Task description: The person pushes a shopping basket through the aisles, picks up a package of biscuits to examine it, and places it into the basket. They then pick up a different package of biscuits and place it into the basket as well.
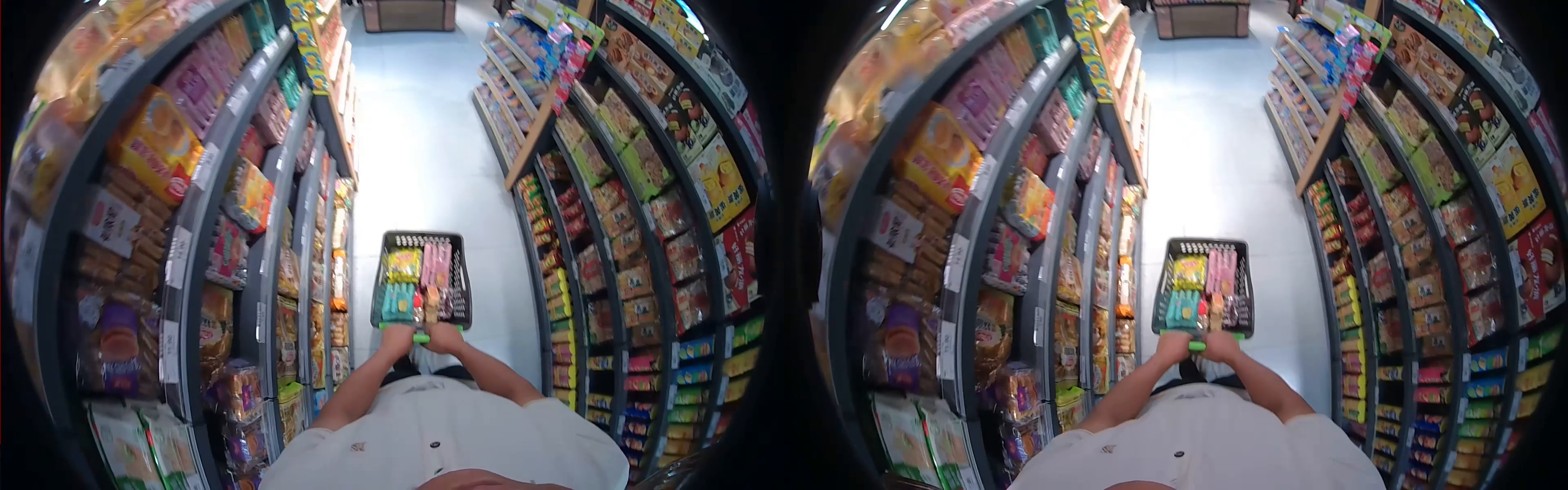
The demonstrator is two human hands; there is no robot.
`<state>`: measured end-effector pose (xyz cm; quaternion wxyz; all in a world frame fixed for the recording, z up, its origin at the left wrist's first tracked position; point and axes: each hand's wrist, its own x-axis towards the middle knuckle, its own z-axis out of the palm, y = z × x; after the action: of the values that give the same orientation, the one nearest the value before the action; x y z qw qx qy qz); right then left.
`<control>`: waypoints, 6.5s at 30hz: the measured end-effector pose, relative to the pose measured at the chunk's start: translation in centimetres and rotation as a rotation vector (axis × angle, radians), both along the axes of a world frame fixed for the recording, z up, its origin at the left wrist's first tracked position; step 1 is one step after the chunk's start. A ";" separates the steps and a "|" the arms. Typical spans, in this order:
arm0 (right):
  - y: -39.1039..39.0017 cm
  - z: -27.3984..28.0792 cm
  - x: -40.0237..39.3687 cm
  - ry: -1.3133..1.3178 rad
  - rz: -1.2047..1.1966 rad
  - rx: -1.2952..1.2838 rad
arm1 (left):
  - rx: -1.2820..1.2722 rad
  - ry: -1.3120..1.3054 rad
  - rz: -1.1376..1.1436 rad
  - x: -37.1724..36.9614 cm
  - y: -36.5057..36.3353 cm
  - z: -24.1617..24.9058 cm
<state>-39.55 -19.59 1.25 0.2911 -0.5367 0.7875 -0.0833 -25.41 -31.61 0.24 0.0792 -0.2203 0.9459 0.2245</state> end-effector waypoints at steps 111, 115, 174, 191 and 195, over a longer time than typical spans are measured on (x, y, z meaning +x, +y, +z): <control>-86.2 -2.6 -89.9 -0.046 0.427 0.016 | 0.137 -0.218 0.370 -86.0 -81.6 -0.2; -89.1 -2.1 -92.3 -0.054 0.501 0.056 | 0.112 -0.226 0.401 -87.9 -83.4 -0.6; -119.0 -3.2 -103.0 0.095 1.977 -0.354 | 0.290 0.297 2.016 -114.1 -88.8 -1.9; -129.1 -3.4 -97.8 -0.502 2.263 0.023 | 0.243 0.031 2.466 -115.7 -89.6 -4.3; -133.5 -3.0 -96.4 -0.419 2.215 0.126 | 0.189 0.054 2.518 -115.6 -91.1 -4.5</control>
<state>-135.94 -153.10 -1.78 0.3577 -0.8992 -0.1837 0.1723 -141.00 -122.69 -4.22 -0.1930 -0.9552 0.0630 0.2152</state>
